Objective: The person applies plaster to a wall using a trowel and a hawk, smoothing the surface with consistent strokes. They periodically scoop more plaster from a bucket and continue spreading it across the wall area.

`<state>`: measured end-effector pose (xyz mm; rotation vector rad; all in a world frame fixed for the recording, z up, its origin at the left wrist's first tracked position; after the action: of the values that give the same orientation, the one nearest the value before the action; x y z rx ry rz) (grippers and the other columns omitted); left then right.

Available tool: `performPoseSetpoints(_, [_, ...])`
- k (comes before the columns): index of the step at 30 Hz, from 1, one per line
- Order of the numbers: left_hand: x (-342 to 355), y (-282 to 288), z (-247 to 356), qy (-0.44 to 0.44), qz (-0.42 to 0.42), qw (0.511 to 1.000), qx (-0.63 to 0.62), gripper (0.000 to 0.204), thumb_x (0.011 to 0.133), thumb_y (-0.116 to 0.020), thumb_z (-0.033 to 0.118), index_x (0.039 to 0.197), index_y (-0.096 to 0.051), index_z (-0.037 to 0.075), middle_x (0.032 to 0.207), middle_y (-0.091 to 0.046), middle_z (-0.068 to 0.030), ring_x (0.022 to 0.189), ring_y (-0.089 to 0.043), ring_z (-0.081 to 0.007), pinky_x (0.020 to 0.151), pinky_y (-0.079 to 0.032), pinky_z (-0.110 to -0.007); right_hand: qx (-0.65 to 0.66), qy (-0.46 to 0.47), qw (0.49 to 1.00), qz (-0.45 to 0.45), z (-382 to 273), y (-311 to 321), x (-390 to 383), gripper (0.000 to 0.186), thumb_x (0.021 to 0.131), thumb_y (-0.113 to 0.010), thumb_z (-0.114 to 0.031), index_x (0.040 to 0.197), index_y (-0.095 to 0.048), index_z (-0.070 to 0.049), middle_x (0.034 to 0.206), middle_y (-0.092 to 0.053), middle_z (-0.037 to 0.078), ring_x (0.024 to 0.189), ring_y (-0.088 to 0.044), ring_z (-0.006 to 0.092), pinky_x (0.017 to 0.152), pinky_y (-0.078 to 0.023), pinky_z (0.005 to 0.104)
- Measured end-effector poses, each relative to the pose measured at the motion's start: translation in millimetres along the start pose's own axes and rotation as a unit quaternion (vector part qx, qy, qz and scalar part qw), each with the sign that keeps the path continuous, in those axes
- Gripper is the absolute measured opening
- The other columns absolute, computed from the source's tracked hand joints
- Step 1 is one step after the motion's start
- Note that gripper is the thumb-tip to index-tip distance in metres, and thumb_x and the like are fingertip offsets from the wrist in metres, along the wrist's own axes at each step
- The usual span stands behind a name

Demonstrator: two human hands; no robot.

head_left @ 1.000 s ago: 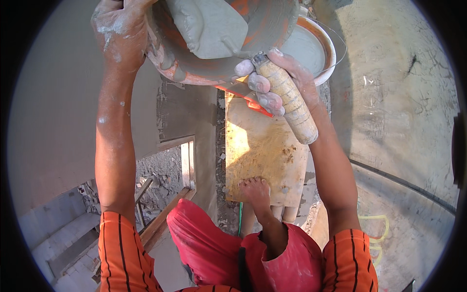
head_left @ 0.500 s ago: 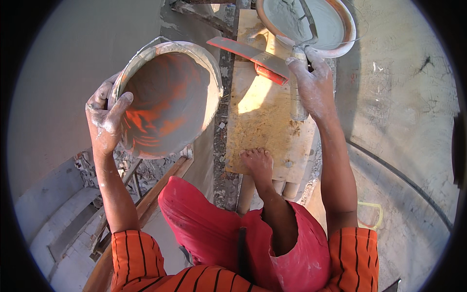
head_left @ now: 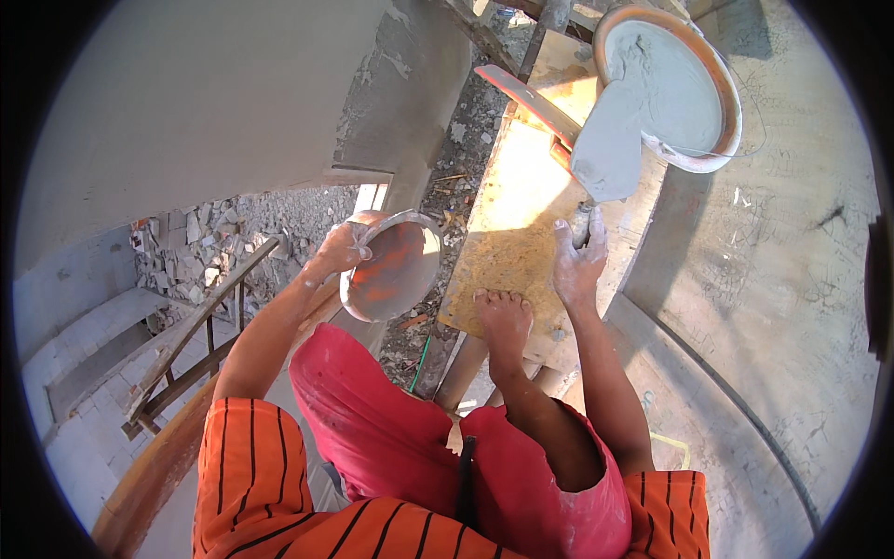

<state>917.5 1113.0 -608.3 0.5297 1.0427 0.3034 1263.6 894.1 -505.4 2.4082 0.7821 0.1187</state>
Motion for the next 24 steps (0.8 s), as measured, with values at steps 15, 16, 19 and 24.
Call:
performPoseSetpoints(15, [129.4,-28.3,251.0,-0.17,0.107,0.906,-0.373,0.03,0.086,-0.061,0.016,0.11,-0.057,-0.002,0.088,-0.067,-0.0093,0.076,-0.063,-0.0147,0.068,-0.05,-0.029,0.026,0.044,0.998,-0.041,-126.1,151.1,74.6,0.026,0.084,-0.057,-0.014,0.105,-0.056,0.001,0.081,-0.058,0.005,0.069,-0.053,0.0101,0.063,-0.044,0.0265])
performPoseSetpoints(16, [140.8,-34.0,257.1,-0.172,0.13,0.891,-0.399,0.032,0.084,-0.064,0.018,0.108,-0.059,-0.003,0.09,-0.068,-0.012,0.081,-0.064,-0.0184,0.075,-0.05,-0.033,-0.015,0.053,0.998,-0.039,-139.2,169.4,92.6,0.024,0.085,-0.054,-0.018,0.1,-0.057,0.0,0.078,-0.057,0.004,0.066,-0.052,0.0102,0.061,-0.043,0.0265])
performPoseSetpoints(19, [145.1,-38.8,286.3,-0.179,0.149,0.869,-0.437,0.032,0.085,-0.063,0.021,0.109,-0.06,-0.001,0.091,-0.068,-0.014,0.083,-0.064,-0.0231,0.076,-0.048,-0.035,-0.039,0.014,0.998,-0.041,-138.8,209.1,130.6,0.022,0.085,-0.051,-0.022,0.089,-0.055,0.0,0.072,-0.054,0.003,0.067,-0.053,0.0114,0.059,-0.042,0.0285])
performPoseSetpoints(24, [137.0,-23.4,303.0,-0.155,0.251,0.899,-0.325,0.031,0.088,-0.058,0.03,0.101,-0.062,0.002,0.092,-0.066,-0.0185,0.088,-0.062,-0.0369,0.078,-0.046,-0.043,-0.136,0.012,0.99,-0.036,-139.1,228.1,163.3,0.029,0.089,-0.053,-0.03,0.092,-0.056,-0.002,0.074,-0.054,0.006,0.064,-0.051,0.0138,0.061,-0.044,0.0293])
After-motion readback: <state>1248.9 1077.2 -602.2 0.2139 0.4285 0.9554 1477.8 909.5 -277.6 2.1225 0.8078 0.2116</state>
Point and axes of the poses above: each hand's wrist, its own x-axis towards the middle knuckle, its own y-axis out of the back of the hand, z = x × y, the point moved 10 cm from there along x, towards the middle knuckle
